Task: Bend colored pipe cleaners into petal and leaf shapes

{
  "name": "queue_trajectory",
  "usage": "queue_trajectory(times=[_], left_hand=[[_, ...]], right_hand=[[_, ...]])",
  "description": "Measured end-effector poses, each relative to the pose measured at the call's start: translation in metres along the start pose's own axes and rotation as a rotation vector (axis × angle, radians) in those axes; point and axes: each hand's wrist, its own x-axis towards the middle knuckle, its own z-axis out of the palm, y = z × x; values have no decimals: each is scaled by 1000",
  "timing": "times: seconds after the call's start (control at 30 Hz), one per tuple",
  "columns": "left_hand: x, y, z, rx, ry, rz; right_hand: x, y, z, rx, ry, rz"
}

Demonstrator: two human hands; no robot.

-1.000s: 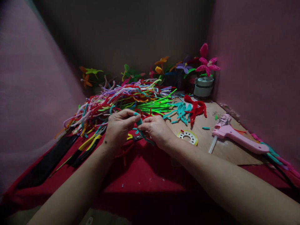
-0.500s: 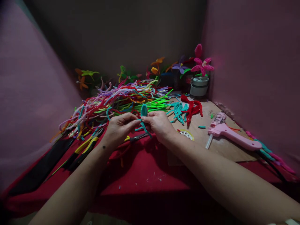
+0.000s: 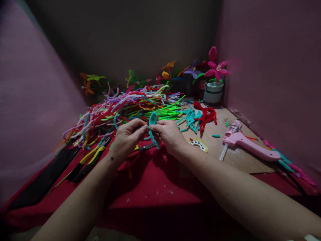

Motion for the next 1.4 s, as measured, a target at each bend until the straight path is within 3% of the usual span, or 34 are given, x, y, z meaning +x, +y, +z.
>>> queue_trajectory(times=[0.17, 0.37, 0.47, 0.57, 0.67, 0.73, 0.83, 0.93, 1.03, 1.23, 1.4], left_hand=[[1, 1, -4, -102, -48, -65], [4, 0, -4, -378, -148, -258], [8, 1, -14, -365, -107, -273], [5, 2, -35, -163, -103, -246], [-9, -2, -55, 371, -318, -123], [-22, -7, -60, 716, -421, -76], [-38, -16, -54, 962, -532, 39], [-42, -22, -46, 967, -568, 124], [-40, -25, -52, 887, -574, 113], [-38, -26, -77, 862, -473, -9], [-39, -19, -66, 790, -372, -40]], right_hand=[[3, 2, -4, 28, -20, 0], [2, 4, -3, -18, -19, -31], [5, 5, -6, 16, 15, -8], [9, 6, -9, 41, 61, 43], [11, 5, -10, 32, 81, 69], [10, 4, -10, 54, 77, 81], [10, 2, -9, 105, 95, 83], [11, 0, -10, 142, 127, 82], [12, -3, -11, 183, 129, 69], [14, -8, -13, 248, 142, 31], [13, -6, -11, 218, 102, 44]])
